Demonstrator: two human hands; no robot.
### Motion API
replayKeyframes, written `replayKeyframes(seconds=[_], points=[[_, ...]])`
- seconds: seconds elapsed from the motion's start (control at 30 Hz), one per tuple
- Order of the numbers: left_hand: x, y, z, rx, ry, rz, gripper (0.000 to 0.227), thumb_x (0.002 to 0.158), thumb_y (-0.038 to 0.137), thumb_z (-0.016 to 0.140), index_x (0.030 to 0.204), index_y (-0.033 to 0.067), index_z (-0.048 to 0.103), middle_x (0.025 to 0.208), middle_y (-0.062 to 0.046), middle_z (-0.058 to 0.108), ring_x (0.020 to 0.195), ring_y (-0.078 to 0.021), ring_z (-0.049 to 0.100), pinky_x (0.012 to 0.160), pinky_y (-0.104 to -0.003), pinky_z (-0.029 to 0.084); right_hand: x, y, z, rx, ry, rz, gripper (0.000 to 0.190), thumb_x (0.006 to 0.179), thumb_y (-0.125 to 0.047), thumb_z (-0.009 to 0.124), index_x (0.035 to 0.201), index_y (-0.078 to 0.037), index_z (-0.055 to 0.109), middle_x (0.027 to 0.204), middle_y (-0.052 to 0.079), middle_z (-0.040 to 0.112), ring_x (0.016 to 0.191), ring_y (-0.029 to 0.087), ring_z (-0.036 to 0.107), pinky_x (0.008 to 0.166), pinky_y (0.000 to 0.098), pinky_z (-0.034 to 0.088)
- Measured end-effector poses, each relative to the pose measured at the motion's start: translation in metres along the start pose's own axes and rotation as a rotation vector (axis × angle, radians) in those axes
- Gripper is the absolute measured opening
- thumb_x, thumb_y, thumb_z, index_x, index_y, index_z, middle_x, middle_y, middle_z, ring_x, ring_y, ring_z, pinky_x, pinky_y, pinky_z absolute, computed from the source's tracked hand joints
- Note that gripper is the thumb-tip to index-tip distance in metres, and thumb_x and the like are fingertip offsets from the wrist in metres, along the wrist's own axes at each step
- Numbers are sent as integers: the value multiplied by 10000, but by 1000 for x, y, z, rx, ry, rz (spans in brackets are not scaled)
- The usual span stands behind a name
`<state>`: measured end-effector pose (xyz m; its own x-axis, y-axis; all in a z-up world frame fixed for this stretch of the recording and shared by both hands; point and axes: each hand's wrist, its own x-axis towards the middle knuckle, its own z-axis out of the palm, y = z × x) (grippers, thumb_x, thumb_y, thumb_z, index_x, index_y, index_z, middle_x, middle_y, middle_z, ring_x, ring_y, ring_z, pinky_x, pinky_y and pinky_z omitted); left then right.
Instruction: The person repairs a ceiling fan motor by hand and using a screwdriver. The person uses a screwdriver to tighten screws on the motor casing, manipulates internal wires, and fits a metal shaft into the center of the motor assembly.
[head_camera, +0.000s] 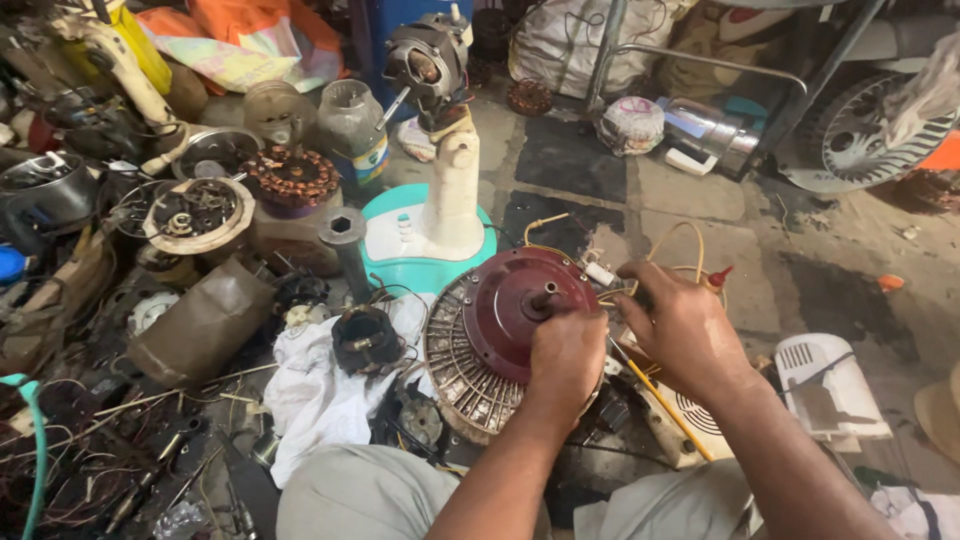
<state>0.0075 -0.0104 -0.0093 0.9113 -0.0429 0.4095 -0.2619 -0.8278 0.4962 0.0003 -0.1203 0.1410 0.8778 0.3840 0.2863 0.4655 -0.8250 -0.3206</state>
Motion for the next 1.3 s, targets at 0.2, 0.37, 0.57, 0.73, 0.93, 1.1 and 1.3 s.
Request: replayKeyframes(seconds=[0.2, 0.37, 0.57, 0.73, 0.93, 1.1, 1.3], points=[[4, 3, 10, 90, -46, -6, 137, 876, 92, 634, 779, 107, 730, 799, -125, 740, 742, -308, 753, 645, -434, 602, 0, -2, -12, 109, -122, -71, 306, 871, -136, 650, 1163, -45, 649, 1061, 181, 723, 957, 350, 723, 818, 442, 569], [7, 3, 11, 104, -144, -45, 155, 887, 103, 632, 791, 110, 754, 798, -136, 751, 752, -313, 759, 649, -435, 606, 13, 10, -11, -309, -333, 255, 264, 1017, -331, 616, 1208, -164, 687, 1129, 129, 747, 1047, 318, 719, 919, 440, 561], [6, 2, 13, 111, -145, -45, 191, 918, 126, 610, 810, 115, 767, 807, -133, 752, 768, -313, 759, 664, -438, 604, 16, 20, -4, -326, -306, 122, 293, 972, -385, 622, 1177, -189, 697, 1015, 119, 754, 945, 329, 733, 816, 461, 573], [5, 3, 15, 89, -57, 0, 172, 902, 114, 609, 824, 113, 763, 833, -114, 755, 777, -296, 758, 672, -433, 597, 13, 23, -3, -313, -312, 122, 296, 975, -395, 632, 1147, -162, 689, 983, 126, 753, 918, 328, 737, 801, 461, 580], [6, 5, 9, 136, -157, -11, 166, 878, 87, 619, 819, 122, 770, 830, -109, 756, 797, -284, 760, 684, -423, 599, 9, 24, -4, -381, -313, 97, 335, 981, -406, 624, 1239, -193, 644, 1013, 122, 735, 898, 334, 732, 763, 472, 579], [4, 7, 9, 143, -59, 7, 175, 890, 97, 614, 805, 113, 766, 831, -110, 757, 805, -285, 758, 688, -419, 596, 6, 21, -10, -187, -221, -112, 373, 874, -305, 661, 1222, -171, 649, 984, 139, 742, 899, 347, 728, 763, 472, 572], [3, 8, 5, 110, -28, 13, 153, 880, 90, 616, 834, 105, 761, 843, -113, 756, 816, -295, 755, 691, -425, 594, 4, 20, -12, -158, -196, -89, 349, 894, -302, 628, 1216, -174, 667, 1008, 127, 748, 916, 334, 729, 789, 462, 573]])
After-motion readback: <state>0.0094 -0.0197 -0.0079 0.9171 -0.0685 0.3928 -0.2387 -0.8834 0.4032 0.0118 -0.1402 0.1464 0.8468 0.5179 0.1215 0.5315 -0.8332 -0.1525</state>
